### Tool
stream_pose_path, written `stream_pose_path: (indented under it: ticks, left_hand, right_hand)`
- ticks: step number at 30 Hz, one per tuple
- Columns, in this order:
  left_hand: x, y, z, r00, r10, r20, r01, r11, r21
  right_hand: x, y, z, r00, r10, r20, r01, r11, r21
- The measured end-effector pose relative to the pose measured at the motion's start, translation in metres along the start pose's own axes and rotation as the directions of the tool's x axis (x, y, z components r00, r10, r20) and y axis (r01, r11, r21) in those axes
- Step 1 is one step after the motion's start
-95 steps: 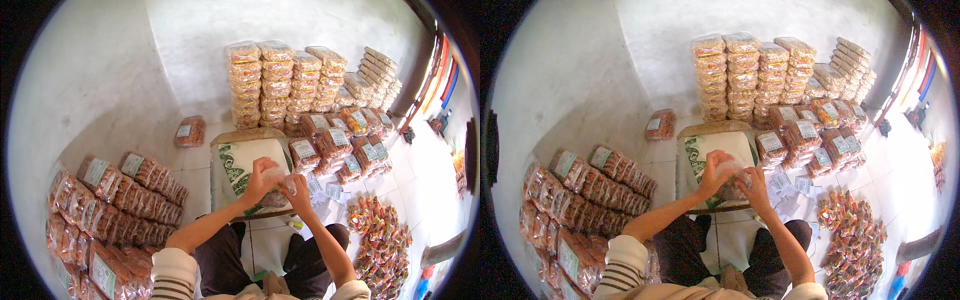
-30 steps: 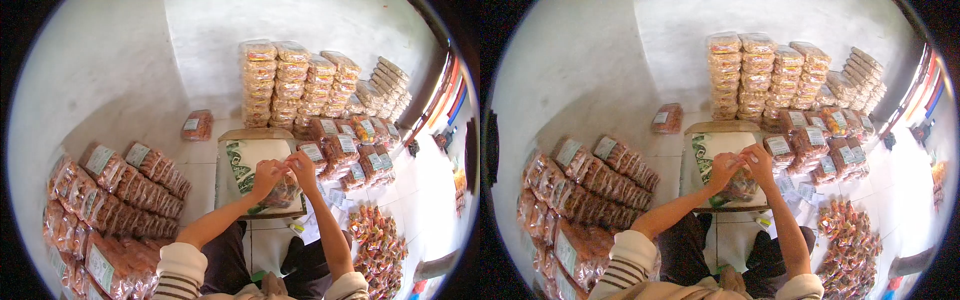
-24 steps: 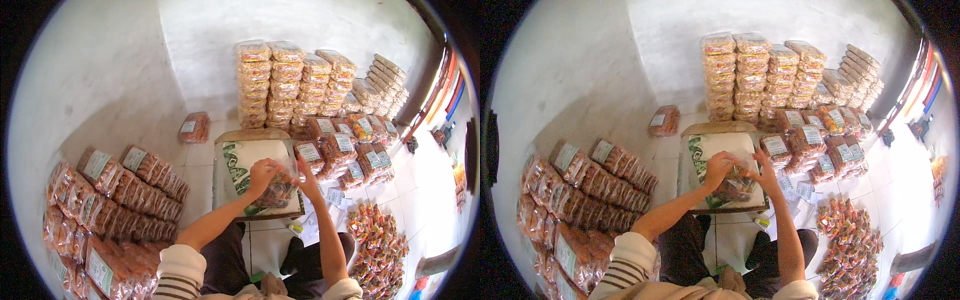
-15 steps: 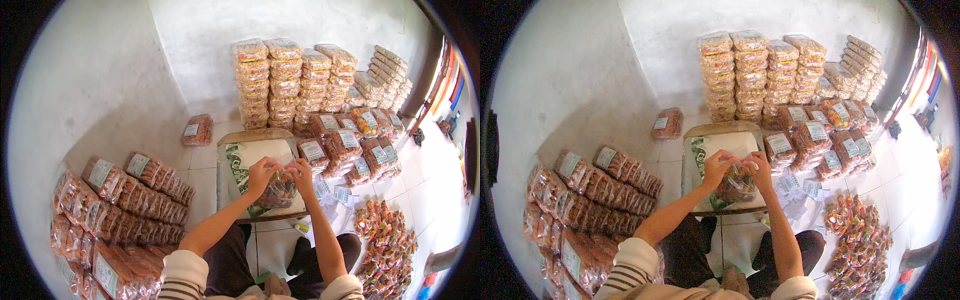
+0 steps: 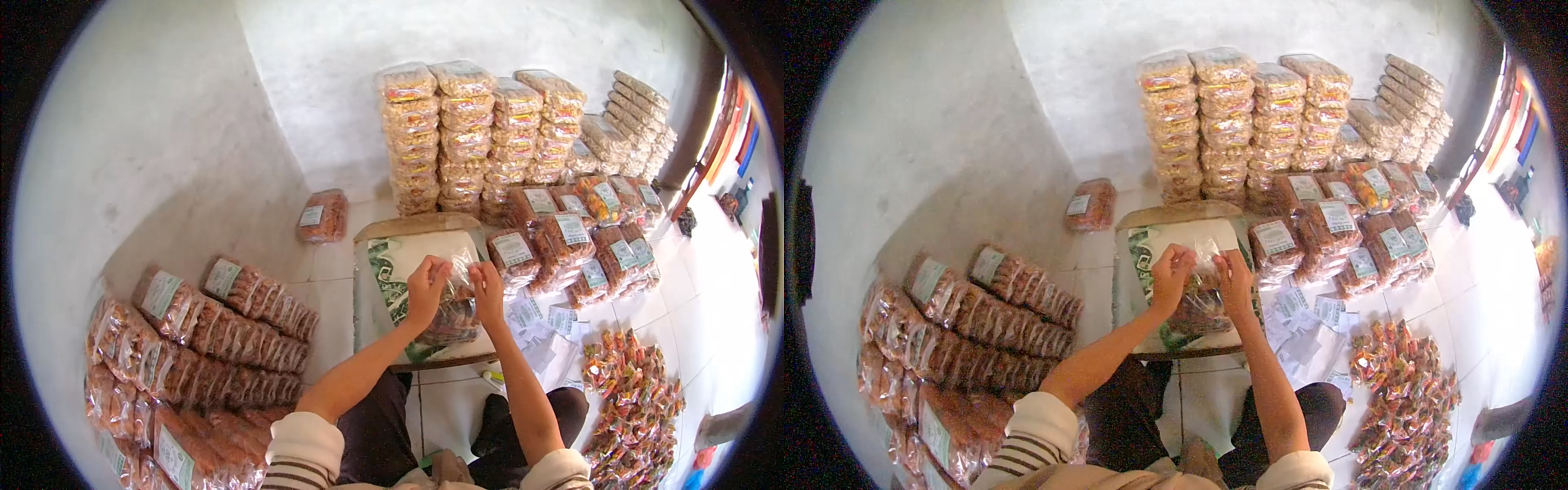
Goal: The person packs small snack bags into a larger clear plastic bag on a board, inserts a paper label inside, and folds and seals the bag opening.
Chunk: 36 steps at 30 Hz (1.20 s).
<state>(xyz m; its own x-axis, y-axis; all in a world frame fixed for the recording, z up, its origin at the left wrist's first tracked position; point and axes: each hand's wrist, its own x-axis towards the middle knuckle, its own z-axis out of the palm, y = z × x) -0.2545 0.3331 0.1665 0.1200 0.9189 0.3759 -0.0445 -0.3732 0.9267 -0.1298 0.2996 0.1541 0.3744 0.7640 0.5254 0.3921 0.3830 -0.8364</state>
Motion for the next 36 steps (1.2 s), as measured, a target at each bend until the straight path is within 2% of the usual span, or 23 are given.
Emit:
stream_pose_path:
  ticks: [2, 3, 5, 6, 8, 9, 11, 15, 17, 18, 20, 23, 26, 29, 33, 35, 36]
  left_hand:
    - [0.003, 0.0, 0.0, 0.998, 0.058, 0.012, -0.058, 0.998, 0.031]
    - [0.005, 0.004, -0.001, 0.998, 0.058, 0.014, -0.058, 0.998, 0.029]
    - [0.006, 0.012, -0.002, 0.998, 0.048, 0.047, -0.052, 0.995, 0.083]
    - [0.007, 0.012, -0.001, 0.998, 0.047, 0.044, -0.05, 0.995, 0.084]
    - [0.009, 0.013, 0.003, 0.998, 0.056, 0.008, -0.055, 0.997, -0.051]
    - [0.008, 0.011, 0.003, 0.999, 0.054, 0.005, -0.054, 0.997, -0.05]
    - [0.009, 0.009, 0.003, 0.995, 0.099, 0.01, -0.099, 0.978, 0.181]
    - [0.014, 0.0, 0.005, 0.995, 0.098, 0.017, -0.099, 0.983, 0.156]
    - [0.015, 0.001, 0.005, 0.984, 0.173, 0.029, -0.176, 0.965, 0.197]
    - [0.013, 0.004, 0.006, 0.985, 0.171, 0.029, -0.174, 0.965, 0.195]
    - [0.012, 0.012, 0.005, 0.994, 0.094, 0.054, -0.099, 0.991, 0.094]
    - [0.014, 0.004, 0.005, 1.0, 0.014, 0.027, -0.015, 0.999, 0.038]
    - [0.015, 0.0, 0.004, 1.0, 0.016, -0.023, -0.017, 0.999, -0.049]
    - [0.011, -0.004, 0.008, 0.994, 0.029, -0.105, -0.031, 0.999, -0.017]
    - [0.006, 0.01, 0.006, 0.999, -0.03, -0.041, 0.025, 0.994, -0.106]
    - [0.005, 0.004, 0.008, 0.997, 0.07, -0.039, -0.074, 0.991, -0.107]
    - [0.005, 0.002, 0.007, 0.997, 0.069, -0.036, -0.072, 0.991, -0.108]
  right_hand:
    - [0.006, 0.004, -0.004, 0.99, -0.126, 0.064, 0.133, 0.983, -0.128]
    - [0.008, 0.003, -0.004, 0.99, -0.125, 0.062, 0.133, 0.983, -0.13]
    - [0.01, 0.003, -0.004, 0.994, 0.072, 0.084, -0.056, 0.982, -0.183]
    - [0.011, -0.002, -0.002, 0.994, 0.073, 0.087, -0.056, 0.982, -0.182]
    - [0.01, -0.012, 0.005, 0.998, -0.033, -0.045, 0.025, 0.983, -0.18]
    - [0.008, -0.008, 0.007, 0.999, -0.032, -0.042, 0.024, 0.984, -0.179]
    - [0.004, 0.004, 0.013, 0.996, -0.044, -0.082, 0.025, 0.974, -0.227]
    - [0.008, 0.007, 0.013, 0.997, -0.015, -0.082, -0.001, 0.982, -0.188]
    - [0.009, 0.01, 0.012, 0.989, -0.131, -0.071, 0.1, 0.939, -0.33]
    - [0.01, 0.008, 0.01, 0.989, -0.129, -0.07, 0.099, 0.938, -0.333]
    - [0.016, 0.005, 0.008, 0.982, 0.189, 0.0, -0.187, 0.968, -0.168]
    - [0.023, 0.003, 0.008, 0.967, 0.251, 0.053, -0.239, 0.957, -0.165]
    - [0.025, 0.016, 0.013, 0.962, 0.267, 0.052, -0.262, 0.962, -0.08]
    - [0.027, 0.022, 0.014, 0.968, 0.252, 0.014, -0.248, 0.96, -0.126]
    - [0.035, 0.006, 0.009, 0.952, 0.306, 0.017, -0.304, 0.95, -0.07]
    - [0.04, -0.002, 0.005, 0.901, 0.377, 0.215, -0.352, 0.925, -0.144]
    - [0.042, 0.001, 0.005, 0.901, 0.379, 0.213, -0.355, 0.924, -0.146]
